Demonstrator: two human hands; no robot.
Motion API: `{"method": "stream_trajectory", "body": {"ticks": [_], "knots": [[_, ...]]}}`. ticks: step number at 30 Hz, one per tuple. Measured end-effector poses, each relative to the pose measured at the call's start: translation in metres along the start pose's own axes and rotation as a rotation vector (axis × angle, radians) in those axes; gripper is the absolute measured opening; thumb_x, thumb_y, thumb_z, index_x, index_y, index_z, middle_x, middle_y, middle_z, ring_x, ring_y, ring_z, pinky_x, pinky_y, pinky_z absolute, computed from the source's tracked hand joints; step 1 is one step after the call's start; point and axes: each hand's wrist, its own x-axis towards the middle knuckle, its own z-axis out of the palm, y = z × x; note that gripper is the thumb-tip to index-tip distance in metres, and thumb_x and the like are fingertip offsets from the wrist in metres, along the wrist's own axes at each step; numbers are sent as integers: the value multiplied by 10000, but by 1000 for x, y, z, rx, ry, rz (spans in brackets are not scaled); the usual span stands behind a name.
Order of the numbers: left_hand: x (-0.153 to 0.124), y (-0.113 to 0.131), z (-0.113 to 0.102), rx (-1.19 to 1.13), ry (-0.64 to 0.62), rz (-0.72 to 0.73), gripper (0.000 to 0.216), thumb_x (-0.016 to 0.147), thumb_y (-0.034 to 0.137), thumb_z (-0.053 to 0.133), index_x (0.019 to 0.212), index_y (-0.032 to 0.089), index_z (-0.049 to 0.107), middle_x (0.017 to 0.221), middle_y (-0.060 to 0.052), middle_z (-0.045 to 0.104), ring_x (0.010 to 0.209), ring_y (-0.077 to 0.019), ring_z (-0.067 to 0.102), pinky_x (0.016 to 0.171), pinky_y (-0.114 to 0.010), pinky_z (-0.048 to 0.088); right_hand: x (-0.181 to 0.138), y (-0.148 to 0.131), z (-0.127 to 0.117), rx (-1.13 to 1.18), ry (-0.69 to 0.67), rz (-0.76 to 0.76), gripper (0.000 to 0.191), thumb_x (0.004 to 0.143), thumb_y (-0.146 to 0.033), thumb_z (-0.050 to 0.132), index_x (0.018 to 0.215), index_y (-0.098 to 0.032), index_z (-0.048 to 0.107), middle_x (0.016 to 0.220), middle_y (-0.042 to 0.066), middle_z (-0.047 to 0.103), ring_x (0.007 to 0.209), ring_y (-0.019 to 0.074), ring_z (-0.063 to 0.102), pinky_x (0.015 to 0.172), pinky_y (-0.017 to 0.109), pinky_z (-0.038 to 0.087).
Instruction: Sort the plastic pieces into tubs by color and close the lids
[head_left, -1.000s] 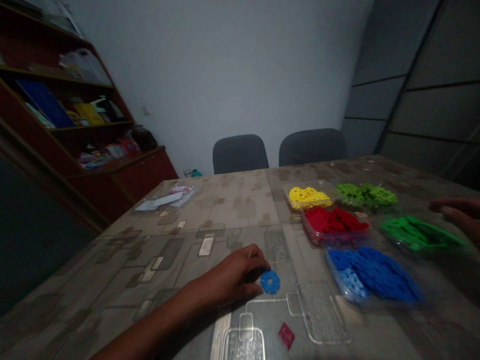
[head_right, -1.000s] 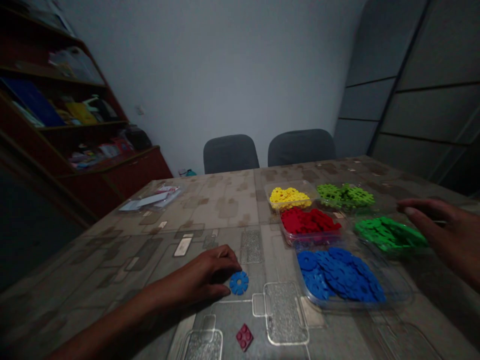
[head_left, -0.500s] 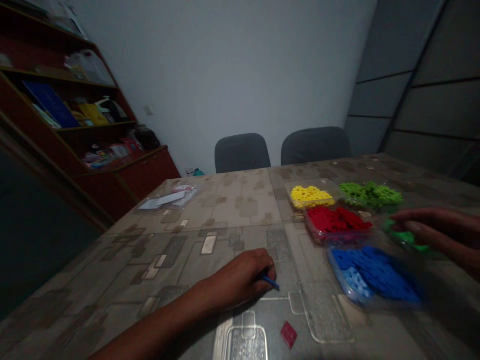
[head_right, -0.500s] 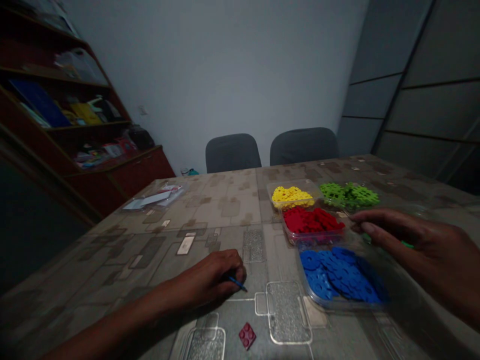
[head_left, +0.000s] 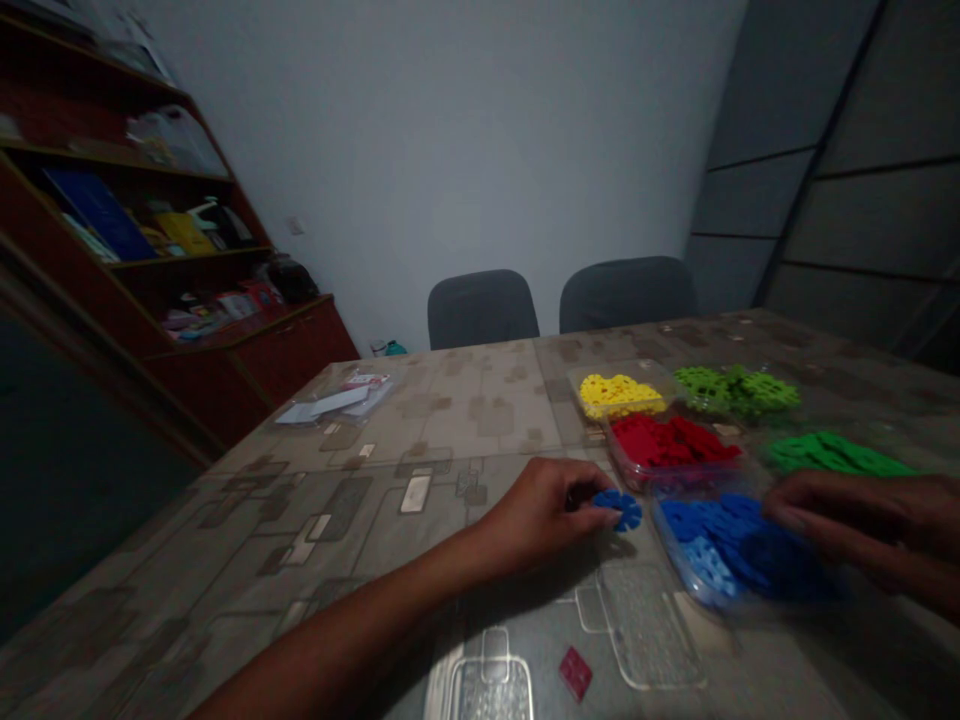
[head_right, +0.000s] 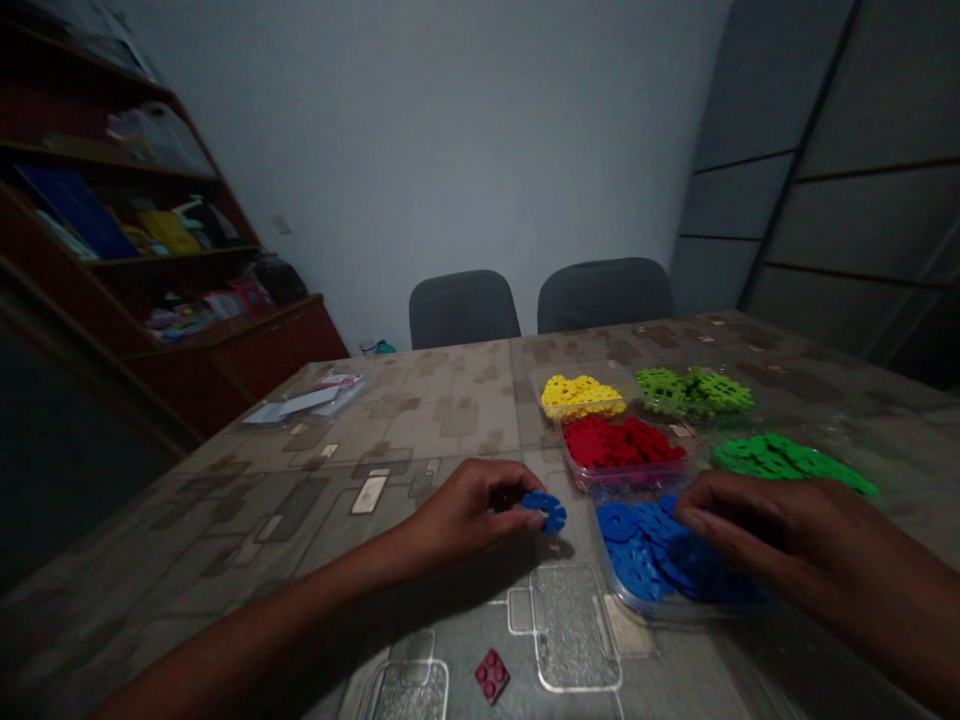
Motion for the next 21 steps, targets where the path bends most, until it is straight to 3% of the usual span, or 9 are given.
{"method": "stream_trajectory", "body": {"ticks": [3, 10, 16, 19, 21], "knots": [[26, 7, 14, -49, -10, 62, 104, 840, 151, 675, 939, 134, 699, 693, 30, 579, 612, -96, 495, 554, -199, 386, 6, 24, -17, 68, -166, 5, 345, 852, -621, 537, 880, -335, 727, 778, 12, 737, 628, 160, 675, 588, 268, 512], [61, 21, 36, -56, -64, 198, 204, 800, 94, 708, 1000, 133, 718, 833, -24, 706, 732, -121, 610, 685, -224, 475, 6, 32, -17, 62, -91, 64, 433, 818, -687, 523, 901, -316, 729, 744, 20, 739, 498, 134, 620, 501, 285, 466], [39, 7, 5, -18, 154, 111, 195, 860, 122, 583, 993, 140, 724, 885, -59, 733, 734, -143, 631, 692, -253, 480, 1, 18, -18, 34, -67, 19, 264, 842, -548, 585, 878, -328, 726, 816, 16, 743, 662, 173, 676, 614, 288, 504], [14, -17, -11, -17, 277, 14, 204, 863, 140, 545, 984, 147, 710, 877, -59, 731, 754, -154, 642, 684, -256, 486, -9, -16, 7, 132, -126, -156, 214, 892, -427, 529, 829, -338, 713, 775, 6, 732, 641, 176, 673, 555, 267, 514], [-6, -34, -19, -2, 351, -50, 189, 862, 157, 538, 947, 145, 706, 856, -61, 725, 762, -164, 644, 695, -267, 489, -20, -46, 35, 170, -275, -313, 202, 879, -250, 515, 918, -328, 698, 822, -2, 732, 700, 166, 688, 620, 252, 537]]}}
